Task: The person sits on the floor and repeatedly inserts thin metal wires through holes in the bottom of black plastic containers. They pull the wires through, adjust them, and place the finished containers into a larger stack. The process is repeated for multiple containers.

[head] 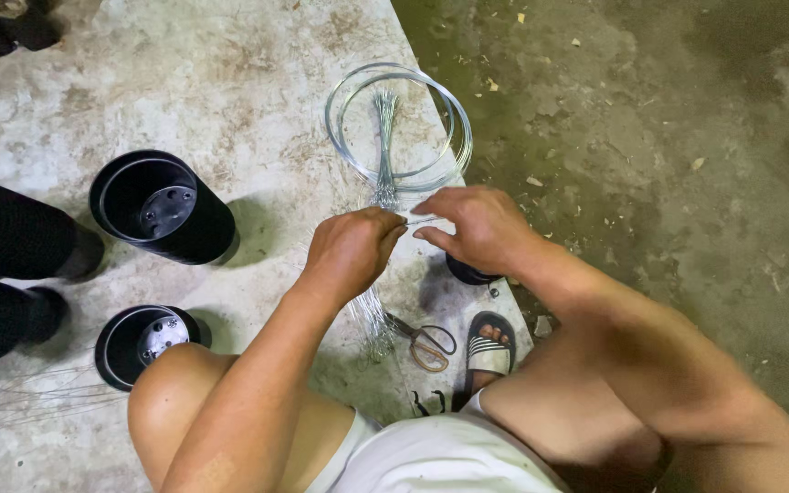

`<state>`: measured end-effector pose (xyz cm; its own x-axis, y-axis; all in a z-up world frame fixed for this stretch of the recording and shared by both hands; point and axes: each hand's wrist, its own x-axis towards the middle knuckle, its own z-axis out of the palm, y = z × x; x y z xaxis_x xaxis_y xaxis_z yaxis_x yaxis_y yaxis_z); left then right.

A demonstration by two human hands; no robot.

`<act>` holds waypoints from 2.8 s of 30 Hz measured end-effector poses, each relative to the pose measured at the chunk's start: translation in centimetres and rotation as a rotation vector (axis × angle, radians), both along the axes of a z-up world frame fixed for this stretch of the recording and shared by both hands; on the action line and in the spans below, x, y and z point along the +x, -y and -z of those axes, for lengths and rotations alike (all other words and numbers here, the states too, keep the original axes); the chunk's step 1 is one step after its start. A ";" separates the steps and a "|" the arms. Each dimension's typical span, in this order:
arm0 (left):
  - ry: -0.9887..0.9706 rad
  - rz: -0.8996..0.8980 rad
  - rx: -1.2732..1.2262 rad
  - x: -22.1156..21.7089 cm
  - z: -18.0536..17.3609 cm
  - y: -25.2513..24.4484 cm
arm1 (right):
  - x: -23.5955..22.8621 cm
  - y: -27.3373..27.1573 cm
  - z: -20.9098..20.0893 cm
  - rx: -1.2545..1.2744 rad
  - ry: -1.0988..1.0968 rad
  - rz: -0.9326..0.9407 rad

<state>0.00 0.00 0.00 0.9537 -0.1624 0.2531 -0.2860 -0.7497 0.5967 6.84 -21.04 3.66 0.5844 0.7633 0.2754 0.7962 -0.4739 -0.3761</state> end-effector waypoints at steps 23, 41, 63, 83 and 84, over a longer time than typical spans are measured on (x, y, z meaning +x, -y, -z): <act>-0.198 -0.225 -1.243 3.3 4.1 -2.2 | 1.1 -2.4 6.9 0.448 -0.979 0.397; -0.333 -0.193 -1.127 3.9 3.5 -4.5 | 2.7 -1.4 5.1 0.345 -1.158 0.437; -0.309 -0.081 -1.113 4.0 3.3 -3.9 | 3.3 -2.4 6.6 0.350 -1.346 0.355; -0.287 -0.229 -0.975 4.4 3.4 -2.6 | 2.7 -3.3 6.7 0.362 -0.782 0.110; -0.279 -0.217 -0.971 4.4 3.4 -2.7 | 2.7 -3.4 6.7 0.326 -0.795 0.150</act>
<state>4.36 2.70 -3.45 0.9830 0.1762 -0.0518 0.0396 0.0719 0.9966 9.52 -17.66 -3.02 0.7838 0.6175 -0.0659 0.1777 -0.3247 -0.9290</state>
